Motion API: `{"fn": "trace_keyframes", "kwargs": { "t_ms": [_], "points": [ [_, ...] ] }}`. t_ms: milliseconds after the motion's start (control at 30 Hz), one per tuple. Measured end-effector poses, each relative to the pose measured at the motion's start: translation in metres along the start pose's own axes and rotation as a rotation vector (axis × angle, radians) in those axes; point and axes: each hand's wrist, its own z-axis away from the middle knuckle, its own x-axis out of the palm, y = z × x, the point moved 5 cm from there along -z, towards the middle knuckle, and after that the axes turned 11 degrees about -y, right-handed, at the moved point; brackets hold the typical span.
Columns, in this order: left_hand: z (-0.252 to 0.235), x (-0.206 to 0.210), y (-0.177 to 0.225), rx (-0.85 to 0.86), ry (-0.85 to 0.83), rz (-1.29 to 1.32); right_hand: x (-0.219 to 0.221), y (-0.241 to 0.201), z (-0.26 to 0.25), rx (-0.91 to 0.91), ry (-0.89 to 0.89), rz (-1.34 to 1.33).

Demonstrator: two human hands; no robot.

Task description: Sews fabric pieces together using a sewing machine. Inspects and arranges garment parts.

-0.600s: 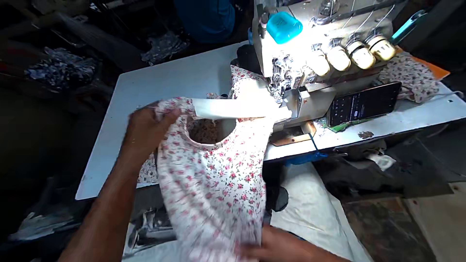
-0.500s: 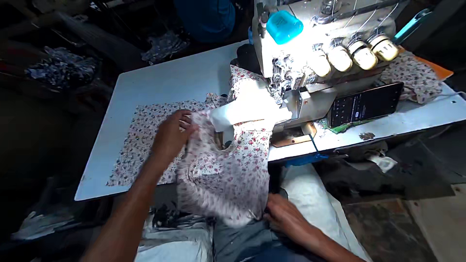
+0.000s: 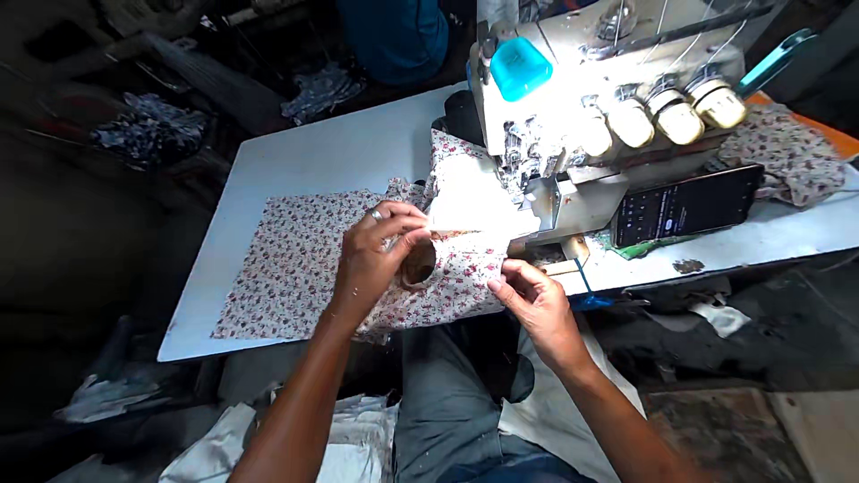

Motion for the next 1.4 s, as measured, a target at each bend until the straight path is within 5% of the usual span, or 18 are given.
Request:
{"fn": "trace_keyframes", "kwargs": {
  "t_ms": [67,167,267,467,667,800,1067,1167,1300,1400],
  "points": [
    [-0.021,-0.012,-0.003,-0.086,-0.107,0.166,0.000,0.000,0.004,-0.022,-0.009,0.024],
    [-0.044,-0.006,-0.018,-0.465,-0.290,0.572,0.000,0.001,0.011,-0.011,-0.021,-0.022],
    [-0.050,0.009,-0.037,-0.659,-0.329,0.530,0.002,0.003,0.015,0.020,-0.020,-0.045],
    [-0.024,0.015,-0.027,-0.488,-0.214,0.516,-0.001,-0.003,0.021,0.045,-0.006,-0.013],
    [0.002,0.016,-0.004,-0.269,-0.039,0.228,0.000,-0.001,0.022,0.037,0.000,-0.019],
    [-0.019,0.016,-0.006,-0.295,0.040,0.092,0.000,-0.003,0.023,0.025,0.005,-0.009],
    [-0.039,0.009,-0.017,-0.626,-0.198,0.817,-0.001,-0.006,0.024,0.038,0.011,0.014],
    [-0.044,0.006,-0.017,-0.556,-0.159,0.612,0.000,-0.004,0.022,0.043,-0.011,0.027],
    [-0.015,0.009,0.085,-0.035,-0.119,-0.236,-0.006,-0.012,0.032,0.046,0.016,0.053],
    [0.013,0.056,0.117,0.095,-0.137,-0.452,-0.010,-0.013,0.036,0.029,0.030,0.083]
  ]
}}
